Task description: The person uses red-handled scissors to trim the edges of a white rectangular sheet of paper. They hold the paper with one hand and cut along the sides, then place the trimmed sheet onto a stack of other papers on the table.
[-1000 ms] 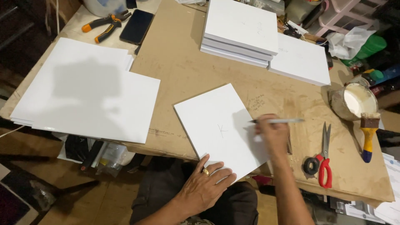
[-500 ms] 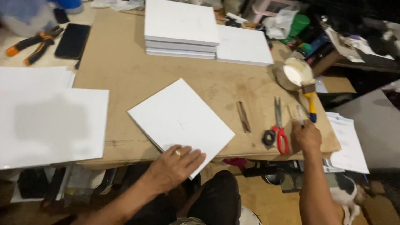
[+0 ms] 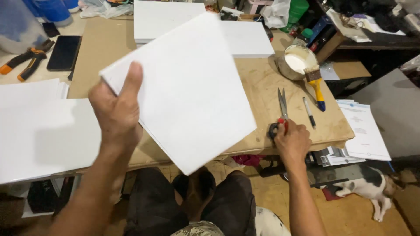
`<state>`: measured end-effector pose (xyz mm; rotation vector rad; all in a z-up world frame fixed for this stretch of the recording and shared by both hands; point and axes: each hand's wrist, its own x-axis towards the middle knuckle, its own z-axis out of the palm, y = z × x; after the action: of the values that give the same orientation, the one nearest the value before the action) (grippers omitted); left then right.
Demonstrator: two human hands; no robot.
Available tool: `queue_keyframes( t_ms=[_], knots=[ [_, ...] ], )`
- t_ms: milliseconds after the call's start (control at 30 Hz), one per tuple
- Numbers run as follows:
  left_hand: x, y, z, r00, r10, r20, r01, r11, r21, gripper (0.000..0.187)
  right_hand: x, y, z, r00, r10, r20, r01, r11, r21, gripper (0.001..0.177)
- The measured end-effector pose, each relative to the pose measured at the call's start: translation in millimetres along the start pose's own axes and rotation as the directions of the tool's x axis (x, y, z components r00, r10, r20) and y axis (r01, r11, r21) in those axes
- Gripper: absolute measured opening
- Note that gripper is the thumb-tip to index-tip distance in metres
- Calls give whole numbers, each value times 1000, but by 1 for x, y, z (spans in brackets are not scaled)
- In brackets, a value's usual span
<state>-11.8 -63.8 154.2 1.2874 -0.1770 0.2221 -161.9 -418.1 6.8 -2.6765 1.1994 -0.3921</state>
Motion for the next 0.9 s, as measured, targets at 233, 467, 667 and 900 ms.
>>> queue_keyframes(
  t_ms=[233,467,667,900],
  knots=[
    [-40,-104,-56,765,-547,-340,505,837,-211,31,-33,25,-25,985,86,153,-95,994,47,35],
    [-96,-97,-103,973,71,-219,76,799,597,32,-88,95,35,909,251,334,-376,839,394,45],
    [-164,-140,-55,620,-784,30,759,609,231,43,-175,130,126,871,242,427,-490,393,778,13],
    [-169,-148,-4,560,-809,181,828,557,-70,52,-219,101,111,801,147,580,-583,412,701,23]
  ],
)
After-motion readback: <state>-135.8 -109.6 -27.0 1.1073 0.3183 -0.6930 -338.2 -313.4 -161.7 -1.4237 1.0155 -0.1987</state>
